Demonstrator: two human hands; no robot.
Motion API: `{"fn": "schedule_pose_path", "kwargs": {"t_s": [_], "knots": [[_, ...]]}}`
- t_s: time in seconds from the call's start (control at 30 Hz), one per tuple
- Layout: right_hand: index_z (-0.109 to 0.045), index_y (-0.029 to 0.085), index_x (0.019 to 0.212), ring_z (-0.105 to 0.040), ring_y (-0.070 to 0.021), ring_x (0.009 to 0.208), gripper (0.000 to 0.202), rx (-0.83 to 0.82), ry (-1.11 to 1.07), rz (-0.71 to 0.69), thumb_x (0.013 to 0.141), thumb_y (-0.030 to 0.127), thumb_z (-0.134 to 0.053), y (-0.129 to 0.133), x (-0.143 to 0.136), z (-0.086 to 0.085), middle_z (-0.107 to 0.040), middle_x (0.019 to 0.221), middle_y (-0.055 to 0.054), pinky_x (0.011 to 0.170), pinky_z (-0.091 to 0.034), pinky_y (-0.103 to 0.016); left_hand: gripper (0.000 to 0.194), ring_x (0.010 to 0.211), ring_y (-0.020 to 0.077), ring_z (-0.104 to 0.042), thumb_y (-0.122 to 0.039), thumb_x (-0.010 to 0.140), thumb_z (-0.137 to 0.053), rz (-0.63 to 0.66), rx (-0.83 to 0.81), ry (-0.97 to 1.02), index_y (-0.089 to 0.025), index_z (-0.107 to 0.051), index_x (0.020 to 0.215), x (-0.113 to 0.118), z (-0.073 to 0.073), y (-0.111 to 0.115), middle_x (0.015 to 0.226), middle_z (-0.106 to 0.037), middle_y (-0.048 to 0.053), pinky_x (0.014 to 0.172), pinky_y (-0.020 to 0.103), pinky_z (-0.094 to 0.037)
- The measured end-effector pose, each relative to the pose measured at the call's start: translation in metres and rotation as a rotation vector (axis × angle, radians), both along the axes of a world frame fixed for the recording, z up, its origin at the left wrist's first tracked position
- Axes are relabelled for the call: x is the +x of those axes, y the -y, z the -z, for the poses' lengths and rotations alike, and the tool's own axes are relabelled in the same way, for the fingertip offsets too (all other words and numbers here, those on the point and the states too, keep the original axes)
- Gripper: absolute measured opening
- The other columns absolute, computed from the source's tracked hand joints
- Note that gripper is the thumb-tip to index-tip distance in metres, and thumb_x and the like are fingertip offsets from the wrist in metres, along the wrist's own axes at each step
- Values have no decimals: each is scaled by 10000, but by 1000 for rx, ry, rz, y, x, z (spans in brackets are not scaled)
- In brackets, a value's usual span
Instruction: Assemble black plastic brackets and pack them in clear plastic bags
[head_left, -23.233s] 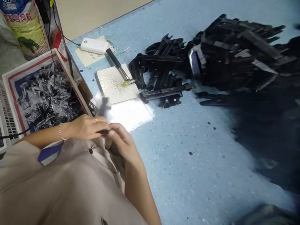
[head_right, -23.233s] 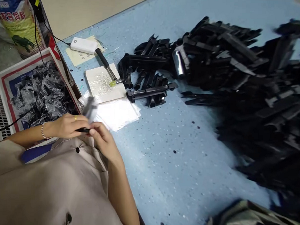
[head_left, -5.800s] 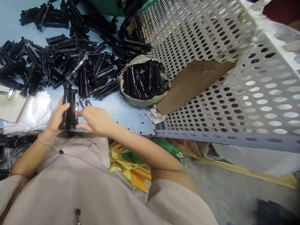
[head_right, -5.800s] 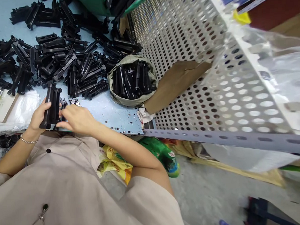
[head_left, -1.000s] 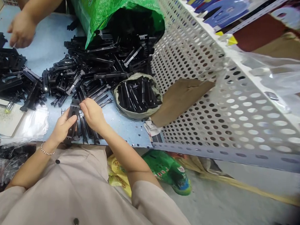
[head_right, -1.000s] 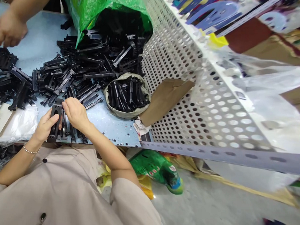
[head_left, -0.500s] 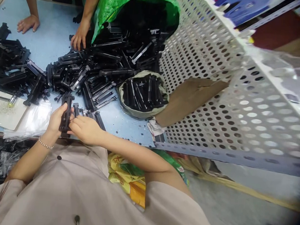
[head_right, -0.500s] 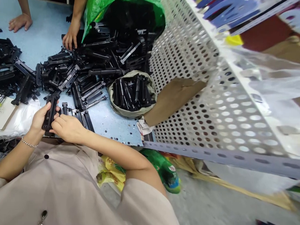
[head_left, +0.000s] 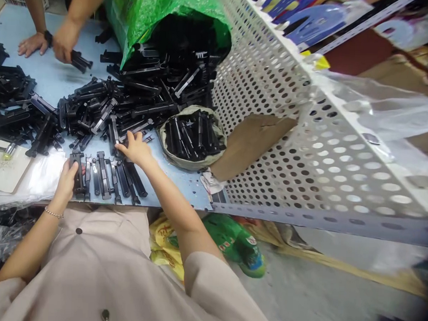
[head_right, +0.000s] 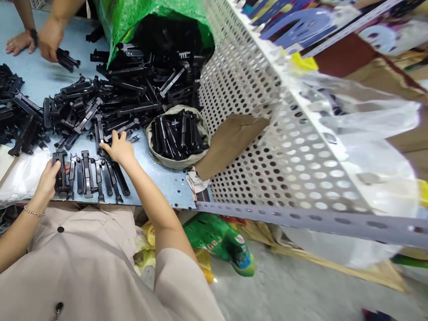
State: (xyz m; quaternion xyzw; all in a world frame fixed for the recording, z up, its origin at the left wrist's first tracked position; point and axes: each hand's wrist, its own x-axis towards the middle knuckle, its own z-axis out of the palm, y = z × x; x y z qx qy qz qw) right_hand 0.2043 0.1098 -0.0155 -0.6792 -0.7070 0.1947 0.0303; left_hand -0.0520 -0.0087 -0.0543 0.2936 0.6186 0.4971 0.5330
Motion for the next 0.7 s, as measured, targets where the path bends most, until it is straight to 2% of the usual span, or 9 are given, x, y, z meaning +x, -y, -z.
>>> {"fn": "schedule_pose_path", "kwargs": {"t_s": [0.07, 0.17, 0.23, 0.3, 0.33, 0.43, 0.53, 0.63, 0.7], "knots": [[-370, 184, 1565, -661, -385, 1159, 738, 25, -26, 27, 981, 621, -483, 1, -5, -1, -409, 1515, -226, 975, -513, -498, 627, 1227, 270, -666, -528, 935, -569, 32, 55, -138, -208, -416, 1452, 2, 5, 2, 1352, -641, 170, 1025, 439, -569], [-397, 171, 1556, -605, -393, 1240, 680, 113, -53, -26, 996, 540, -504, 28, -6, -5, -386, 1556, -230, 994, -513, -523, 696, 1528, 291, -353, -459, 955, -556, 75, 186, -479, -198, -319, 1555, -8, 10, 6, 1615, -380, 193, 1262, 490, -302], [-446, 191, 1537, -521, -395, 1341, 644, 183, -82, -173, 991, 523, -528, 61, -7, -3, -392, 1578, -212, 1051, -485, -540, 780, 1577, 308, -230, -427, 926, -608, 115, 238, -659, -178, -278, 1587, -12, 11, 11, 1662, -270, 202, 1302, 507, -175], [-508, 241, 1502, -417, -399, 1439, 601, 187, -93, -339, 971, 515, -576, 94, -6, 5, -378, 1614, -184, 1122, -415, -585, 802, 1574, 321, -228, -415, 898, -646, 159, 244, -736, -174, -306, 1583, -7, 11, 15, 1650, -273, 204, 1304, 514, -169], [-528, 260, 1489, -368, -405, 1476, 590, 176, -82, -374, 956, 501, -608, 108, -3, 10, -355, 1635, -175, 1143, -379, -611, 785, 1568, 321, -245, -405, 889, -657, 176, 242, -746, -178, -339, 1570, -1, 11, 17, 1636, -295, 198, 1302, 512, -184], [-552, 274, 1473, -292, -417, 1522, 592, 145, -33, -327, 923, 462, -663, 127, 15, 26, -294, 1669, -177, 1155, -327, -656, 684, 1535, 306, -328, -358, 892, -638, 211, 219, -666, -181, -433, 1520, 24, 16, 17, 1588, -394, 181, 1292, 498, -231], [-573, 270, 1451, -310, -420, 1512, 558, 146, -1, -235, 920, 417, -660, 122, 43, 34, -322, 1651, -185, 1131, -325, -699, 618, 1475, 283, -443, -348, 915, -593, 207, 155, -423, -171, -478, 1496, 41, 24, 11, 1556, -485, 170, 1265, 475, -298], [-617, 260, 1396, -343, -420, 1491, 461, 252, -39, -194, 944, 354, -613, 114, 53, 27, -416, 1591, -183, 1118, -336, -715, 606, 1398, 283, -542, -384, 891, -620, 190, 102, -188, -147, -541, 1444, 37, 22, 9, 1502, -563, 169, 1217, 467, -376], [-599, 232, 1410, -378, -380, 1481, 435, 356, -139, -287, 986, 300, -532, 114, 40, 14, -432, 1576, -192, 1129, -382, -646, 590, 1344, 287, -591, -378, 837, -687, 262, 106, -134, -145, -601, 1372, 26, 9, 15, 1437, -621, 166, 1199, 477, -397]]}}
